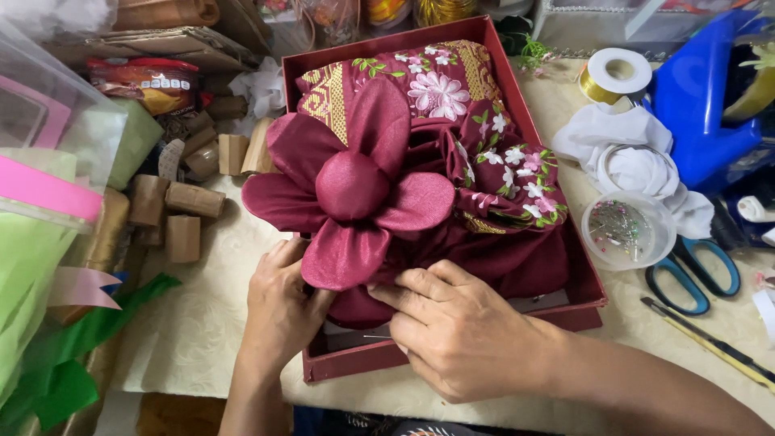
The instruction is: Arranging and securing decorative fabric and a large fabric flower inside a red gift box using a needle and thread.
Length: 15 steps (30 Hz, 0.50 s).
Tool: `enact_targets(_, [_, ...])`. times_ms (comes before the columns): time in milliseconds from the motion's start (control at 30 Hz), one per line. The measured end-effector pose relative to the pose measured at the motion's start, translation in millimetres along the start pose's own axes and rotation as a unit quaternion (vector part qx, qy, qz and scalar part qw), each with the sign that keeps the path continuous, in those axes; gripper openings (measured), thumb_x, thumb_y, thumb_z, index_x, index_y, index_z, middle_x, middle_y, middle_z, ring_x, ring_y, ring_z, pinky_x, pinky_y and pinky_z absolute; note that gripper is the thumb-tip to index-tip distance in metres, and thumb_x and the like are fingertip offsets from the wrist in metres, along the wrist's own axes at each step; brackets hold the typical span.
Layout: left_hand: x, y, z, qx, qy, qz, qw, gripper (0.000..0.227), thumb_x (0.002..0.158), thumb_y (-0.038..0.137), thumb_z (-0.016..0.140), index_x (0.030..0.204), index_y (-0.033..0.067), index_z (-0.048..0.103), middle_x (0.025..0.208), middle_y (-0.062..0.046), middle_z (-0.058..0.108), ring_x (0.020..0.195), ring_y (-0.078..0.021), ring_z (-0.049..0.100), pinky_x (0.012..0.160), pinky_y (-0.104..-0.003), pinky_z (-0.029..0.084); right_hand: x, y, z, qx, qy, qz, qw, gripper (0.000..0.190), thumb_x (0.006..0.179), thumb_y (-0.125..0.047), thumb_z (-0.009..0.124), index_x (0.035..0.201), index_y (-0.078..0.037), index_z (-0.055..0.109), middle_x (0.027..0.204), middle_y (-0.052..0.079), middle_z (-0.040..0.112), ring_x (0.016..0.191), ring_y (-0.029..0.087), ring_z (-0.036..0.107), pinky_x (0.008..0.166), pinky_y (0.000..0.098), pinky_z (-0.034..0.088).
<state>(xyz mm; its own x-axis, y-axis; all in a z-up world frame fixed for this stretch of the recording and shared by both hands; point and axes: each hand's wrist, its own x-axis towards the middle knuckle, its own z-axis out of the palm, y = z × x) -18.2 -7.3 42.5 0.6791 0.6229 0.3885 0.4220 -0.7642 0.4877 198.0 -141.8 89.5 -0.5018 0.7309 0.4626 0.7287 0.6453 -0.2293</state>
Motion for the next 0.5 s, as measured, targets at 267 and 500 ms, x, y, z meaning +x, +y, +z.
enact_targets(267, [-3.5, -1.0, 9.5, 0.006, 0.017, -0.049, 0.999, 0.016, 0.081, 0.017, 0.074, 0.089, 0.0061, 0.065, 0.086, -0.008, 0.058, 0.079, -0.0299, 0.054, 0.071, -0.042, 0.045, 0.2, 7.8, 19.5, -0.041, 0.015, 0.028, 0.999, 0.015, 0.083, -0.018, 0.064, 0.086, -0.002, 0.063, 0.114, 0.019, 0.071, 0.101, 0.035, 0.059, 0.074, 0.0427, 0.048])
enact_targets(500, [1.4, 8.7, 4.3, 0.042, 0.012, -0.025, 0.999, 0.024, 0.082, 0.017, 0.071, 0.104, 0.006, 0.068, 0.094, -0.011, 0.063, 0.083, -0.0333, 0.058, 0.07, -0.044, 0.044, 1.3, 11.0, 23.9, -0.048, 0.002, 0.017, 0.999, 0.011, 0.083, -0.015, 0.062, 0.081, -0.005, 0.058, 0.119, 0.022, 0.067, 0.098, 0.035, 0.056, 0.08, 0.0436, 0.048])
